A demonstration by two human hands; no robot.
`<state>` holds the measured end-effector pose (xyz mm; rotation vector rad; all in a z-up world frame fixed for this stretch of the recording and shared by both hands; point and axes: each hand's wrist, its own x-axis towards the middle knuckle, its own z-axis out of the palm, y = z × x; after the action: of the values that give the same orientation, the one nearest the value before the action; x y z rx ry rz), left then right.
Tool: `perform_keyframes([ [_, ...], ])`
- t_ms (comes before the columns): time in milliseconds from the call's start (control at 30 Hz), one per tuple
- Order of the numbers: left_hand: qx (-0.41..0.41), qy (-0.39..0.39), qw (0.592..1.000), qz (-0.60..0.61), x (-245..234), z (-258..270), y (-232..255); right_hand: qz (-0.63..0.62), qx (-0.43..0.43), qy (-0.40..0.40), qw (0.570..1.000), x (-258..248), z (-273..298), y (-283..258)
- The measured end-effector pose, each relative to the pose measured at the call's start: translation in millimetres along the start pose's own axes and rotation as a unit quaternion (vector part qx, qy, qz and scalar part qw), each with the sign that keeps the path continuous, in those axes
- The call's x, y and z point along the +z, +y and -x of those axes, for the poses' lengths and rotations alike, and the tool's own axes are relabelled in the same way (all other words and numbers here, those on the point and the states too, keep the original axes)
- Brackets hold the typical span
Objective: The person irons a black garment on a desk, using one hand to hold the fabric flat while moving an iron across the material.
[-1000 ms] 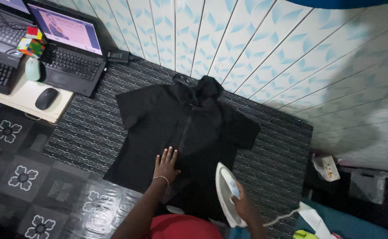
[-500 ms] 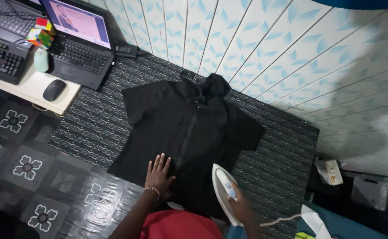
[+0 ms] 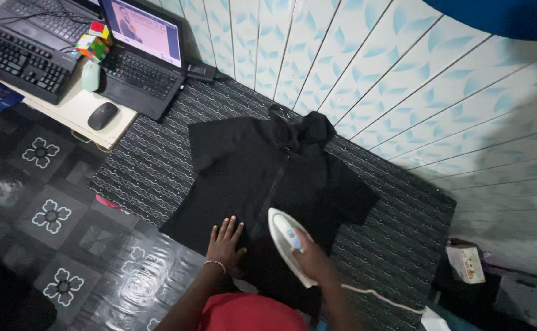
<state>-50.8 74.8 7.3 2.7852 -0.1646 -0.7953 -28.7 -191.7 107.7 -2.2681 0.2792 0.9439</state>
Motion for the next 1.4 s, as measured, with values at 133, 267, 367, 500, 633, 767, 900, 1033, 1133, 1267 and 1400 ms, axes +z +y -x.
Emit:
perform_keyframes([
  [133,-0.006,0.003,1.000,0.007,3,0,-5,0.010,-0.036,-0.039,0.999,39,-6,30],
  [267,0.002,0.002,1.000,0.020,8,2,-8,-0.104,-0.058,-0.048,0.992,55,5,37],
  [367,0.011,0.005,1.000,0.028,14,-2,-15,-0.162,0.034,-0.076,0.983,55,12,10],
  [500,0.029,0.032,0.999,0.032,33,-9,-27,-0.184,-0.002,-0.050,0.982,66,-6,-17],
  [633,0.053,0.083,0.995,0.035,32,-14,-39,-0.247,-0.012,-0.044,0.968,98,-41,-28],
  [767,0.016,0.051,0.999,0.003,8,-3,-46,-0.234,-0.048,0.076,0.968,116,-87,-38],
  [900,0.026,0.045,0.998,0.023,1,2,-61,-0.271,-0.008,0.171,0.947,105,-132,-43],
  [1033,0.030,0.017,0.999,0.014,-4,1,-64,-0.322,0.014,0.157,0.934,65,-173,-61],
  [1133,0.046,-0.022,0.999,0.019,-14,4,-69,-0.346,-0.001,0.153,0.926,45,-186,-70],
  [1267,0.073,-0.033,0.996,0.025,-24,6,-76,-0.356,0.005,0.178,0.917,51,-184,-75],
  [1400,0.088,-0.036,0.995,0.022,-19,1,-81,-0.358,-0.031,0.186,0.915,97,-146,-57],
])
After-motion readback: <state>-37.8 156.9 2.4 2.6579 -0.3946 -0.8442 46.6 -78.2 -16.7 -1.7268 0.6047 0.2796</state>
